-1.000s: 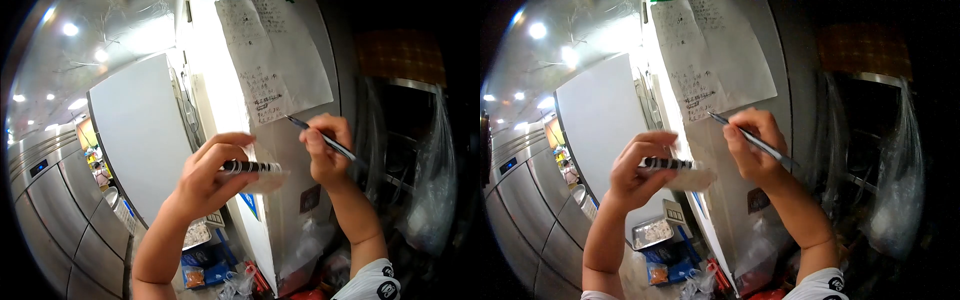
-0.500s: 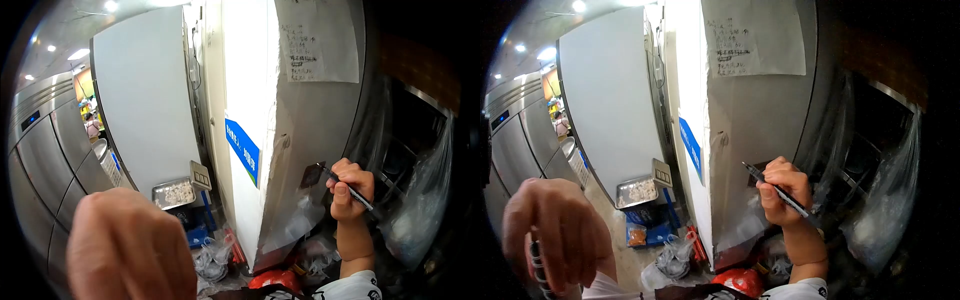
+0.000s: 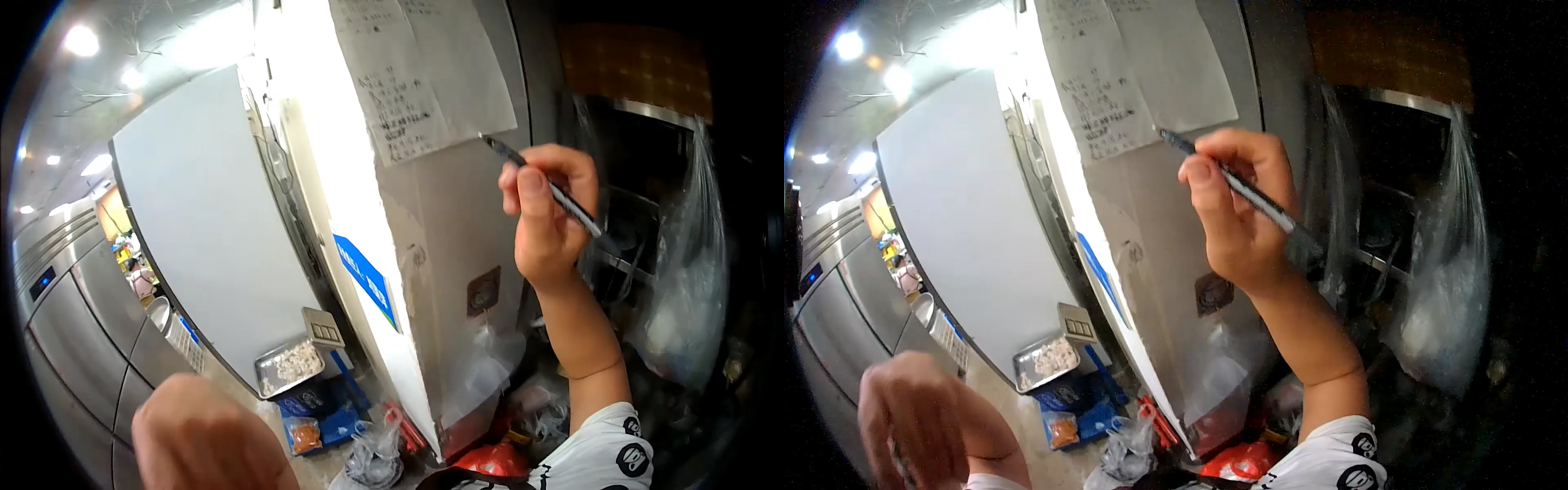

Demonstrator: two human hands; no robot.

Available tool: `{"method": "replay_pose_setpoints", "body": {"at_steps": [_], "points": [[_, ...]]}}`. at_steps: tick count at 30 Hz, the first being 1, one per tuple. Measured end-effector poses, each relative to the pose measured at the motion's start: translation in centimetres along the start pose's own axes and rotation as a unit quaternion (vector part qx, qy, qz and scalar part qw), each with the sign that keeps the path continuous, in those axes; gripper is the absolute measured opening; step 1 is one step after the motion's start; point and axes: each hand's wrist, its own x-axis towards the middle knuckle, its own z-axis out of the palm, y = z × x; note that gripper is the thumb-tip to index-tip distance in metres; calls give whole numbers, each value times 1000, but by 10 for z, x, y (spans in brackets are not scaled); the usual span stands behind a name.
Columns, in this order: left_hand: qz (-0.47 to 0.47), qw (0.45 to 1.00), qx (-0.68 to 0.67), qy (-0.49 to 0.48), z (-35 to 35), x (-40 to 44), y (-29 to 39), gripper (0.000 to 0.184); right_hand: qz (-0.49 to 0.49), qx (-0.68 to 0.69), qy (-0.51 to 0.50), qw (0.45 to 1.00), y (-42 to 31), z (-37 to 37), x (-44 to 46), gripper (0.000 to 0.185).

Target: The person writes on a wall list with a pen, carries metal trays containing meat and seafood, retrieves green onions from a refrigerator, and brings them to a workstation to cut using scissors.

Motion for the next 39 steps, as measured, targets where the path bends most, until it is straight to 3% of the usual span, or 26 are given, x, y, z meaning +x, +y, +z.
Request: {"method": "replay_pose_setpoints", "body": {"at_steps": [3,4,6,9,12,14,17,20,26,30,35,39], "points": [[-109,990,89,10,-19,-33,5,33,-18,12,28,999,19,20,22,14],[-136,962,175,156,-25,-34,-2,39,1,44,44,998,23,27,29,14],[-167,826,332,424,-41,-27,-17,58,10,78,59,995,35,38,41,13],[-264,680,576,369,-62,3,-28,65,-21,94,7,995,54,54,52,12],[-352,566,686,292,-84,15,-34,74,-20,134,12,991,68,69,55,9],[-433,527,674,284,-93,20,-32,76,-15,138,31,990,72,76,53,8],[-407,478,737,250,-106,9,-30,77,-1,135,63,989,76,81,49,8],[-408,452,756,239,-114,3,-29,75,26,155,68,985,80,82,45,9],[-445,440,744,236,-113,8,-25,67,-28,128,69,989,91,83,46,8],[-432,417,769,221,-116,5,-29,65,-44,71,38,996,91,82,47,9],[-496,377,759,188,-112,18,-23,62,-73,20,24,997,90,81,47,11],[-506,378,756,172,-115,17,-22,66,-103,-25,27,994,86,79,47,10]]}}
